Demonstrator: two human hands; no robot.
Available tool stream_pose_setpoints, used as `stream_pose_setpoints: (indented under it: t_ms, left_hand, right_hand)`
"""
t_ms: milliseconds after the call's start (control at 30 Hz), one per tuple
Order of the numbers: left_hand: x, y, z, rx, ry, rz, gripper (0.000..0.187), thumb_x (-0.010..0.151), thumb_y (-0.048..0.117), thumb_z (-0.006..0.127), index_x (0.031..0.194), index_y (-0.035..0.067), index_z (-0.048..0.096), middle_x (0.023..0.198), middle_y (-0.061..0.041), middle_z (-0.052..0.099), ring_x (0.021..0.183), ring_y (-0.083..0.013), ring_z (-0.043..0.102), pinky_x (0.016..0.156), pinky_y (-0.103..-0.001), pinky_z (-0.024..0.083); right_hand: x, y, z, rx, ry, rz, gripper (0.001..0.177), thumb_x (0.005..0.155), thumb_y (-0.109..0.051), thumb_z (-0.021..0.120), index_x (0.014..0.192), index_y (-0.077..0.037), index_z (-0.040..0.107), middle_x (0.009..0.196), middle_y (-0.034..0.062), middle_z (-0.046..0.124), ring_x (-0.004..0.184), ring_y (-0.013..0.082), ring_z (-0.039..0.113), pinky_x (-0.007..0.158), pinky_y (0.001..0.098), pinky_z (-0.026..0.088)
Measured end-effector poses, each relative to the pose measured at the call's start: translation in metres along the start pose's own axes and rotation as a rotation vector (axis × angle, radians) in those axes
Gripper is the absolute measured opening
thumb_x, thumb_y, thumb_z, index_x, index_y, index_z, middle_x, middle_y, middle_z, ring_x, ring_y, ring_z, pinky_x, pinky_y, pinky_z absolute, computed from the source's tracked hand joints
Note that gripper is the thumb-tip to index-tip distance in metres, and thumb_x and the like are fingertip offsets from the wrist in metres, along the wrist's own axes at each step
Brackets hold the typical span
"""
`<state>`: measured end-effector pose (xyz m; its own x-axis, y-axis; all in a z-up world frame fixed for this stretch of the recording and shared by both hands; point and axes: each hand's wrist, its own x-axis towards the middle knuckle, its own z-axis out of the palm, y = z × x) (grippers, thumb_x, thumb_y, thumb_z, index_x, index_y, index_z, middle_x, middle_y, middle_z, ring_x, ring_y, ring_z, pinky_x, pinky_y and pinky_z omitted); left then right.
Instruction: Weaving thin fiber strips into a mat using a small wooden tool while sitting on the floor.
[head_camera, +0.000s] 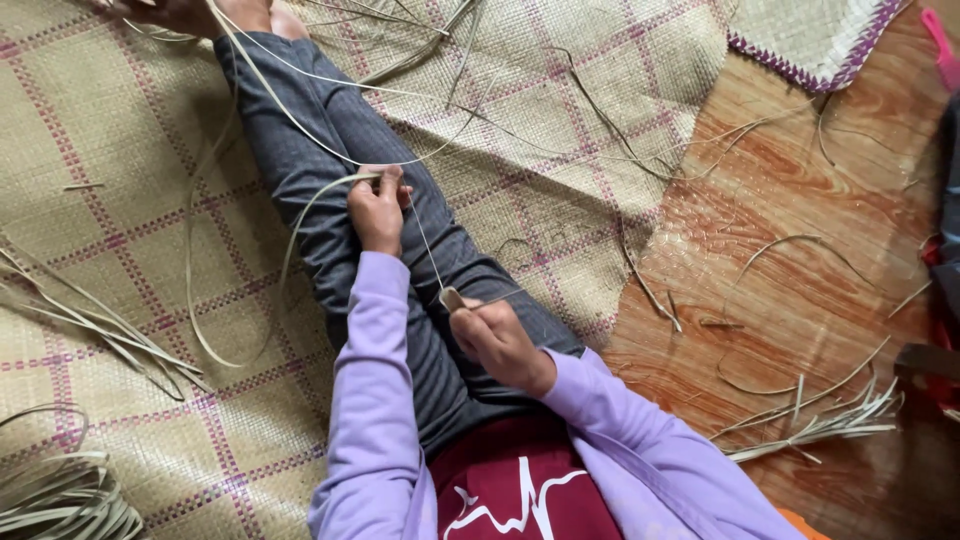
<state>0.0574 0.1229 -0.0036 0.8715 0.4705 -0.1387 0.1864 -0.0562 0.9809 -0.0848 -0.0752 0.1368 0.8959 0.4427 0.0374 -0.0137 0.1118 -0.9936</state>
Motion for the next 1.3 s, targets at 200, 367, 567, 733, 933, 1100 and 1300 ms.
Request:
stream_pose_setpoints:
  t_ms: [200,367,567,733,933,1100,1300]
  left_hand:
    - [0.021,-0.015,0.010,-0.053,0.104,-0.144,0.013,0.100,0.020,0.070,0.092,0.010,0.069,0.063,-0.011,0.070,0.053,-0.0140,0.073,0.048,-0.025,0.064]
    - [0.016,0.021,0.007,-0.080,0.139,-0.269,0.018,0.100,0.017,0.066,0.103,-0.001,0.064,0.077,-0.009,0.069,0.050,-0.0147,0.066,0.041,-0.026,0.056]
    - [0.008,0.014,0.013,-0.104,0.147,-0.297,0.027,0.096,0.033,0.072,0.086,0.008,0.067,0.062,-0.009,0.069,0.050,-0.0089,0.067,0.046,-0.018,0.058]
    - [-0.077,0.063,0.033,-0.171,-0.046,-0.199,0.023,0.096,0.026,0.076,0.083,0.008,0.072,0.064,-0.005,0.066,0.056,-0.0088,0.061,0.055,-0.023,0.055]
    - [-0.109,0.078,0.045,-0.291,0.005,-0.180,0.019,0.092,0.023,0.083,0.087,0.006,0.076,0.069,-0.006,0.070,0.060,-0.0106,0.066,0.060,-0.024,0.059]
    - [-0.079,0.051,0.009,-0.291,0.164,-0.114,0.018,0.094,0.023,0.082,0.091,0.006,0.077,0.070,-0.004,0.067,0.059,-0.0091,0.065,0.060,-0.023,0.059]
    - [-0.064,0.066,-0.019,-0.351,0.266,-0.089,0.018,0.092,0.022,0.083,0.085,0.008,0.074,0.063,-0.005,0.065,0.054,-0.0086,0.063,0.056,-0.020,0.056]
  right_hand:
    - [-0.014,-0.046,0.002,0.114,-0.076,-0.066,0.053,0.110,-0.017,0.045,0.059,-0.014,0.054,0.055,0.0006,0.047,0.049,0.0152,0.041,0.052,0.0282,0.043]
    - [-0.035,-0.058,-0.005,-0.185,-0.371,-0.708,0.030,0.106,-0.019,0.044,0.081,-0.017,0.060,0.081,0.0048,0.054,0.066,0.0247,0.047,0.065,0.0415,0.039]
    - [0.025,-0.051,-0.018,0.147,-0.085,-0.506,0.030,0.097,-0.014,0.066,0.067,-0.010,0.060,0.065,0.0046,0.066,0.053,0.0255,0.063,0.049,0.0362,0.051]
    - [0.071,-0.006,-0.039,-0.373,0.410,-0.111,0.013,0.098,-0.011,0.071,0.110,-0.006,0.068,0.084,0.0152,0.073,0.069,0.0269,0.067,0.067,0.0431,0.052]
    - [0.056,0.040,-0.103,-0.353,0.487,0.024,0.008,0.098,-0.011,0.078,0.103,-0.005,0.078,0.074,0.0089,0.070,0.071,0.0181,0.063,0.071,0.0346,0.052]
    - [0.007,0.050,-0.211,-0.638,0.527,0.140,0.025,0.100,-0.013,0.080,0.122,-0.003,0.076,0.088,0.0226,0.074,0.084,0.0381,0.072,0.080,0.0530,0.053]
    - [-0.059,0.112,-0.366,-1.040,0.931,0.308,0.012,0.111,-0.028,0.075,0.107,-0.018,0.077,0.082,0.0117,0.072,0.082,0.0349,0.071,0.079,0.0436,0.053]
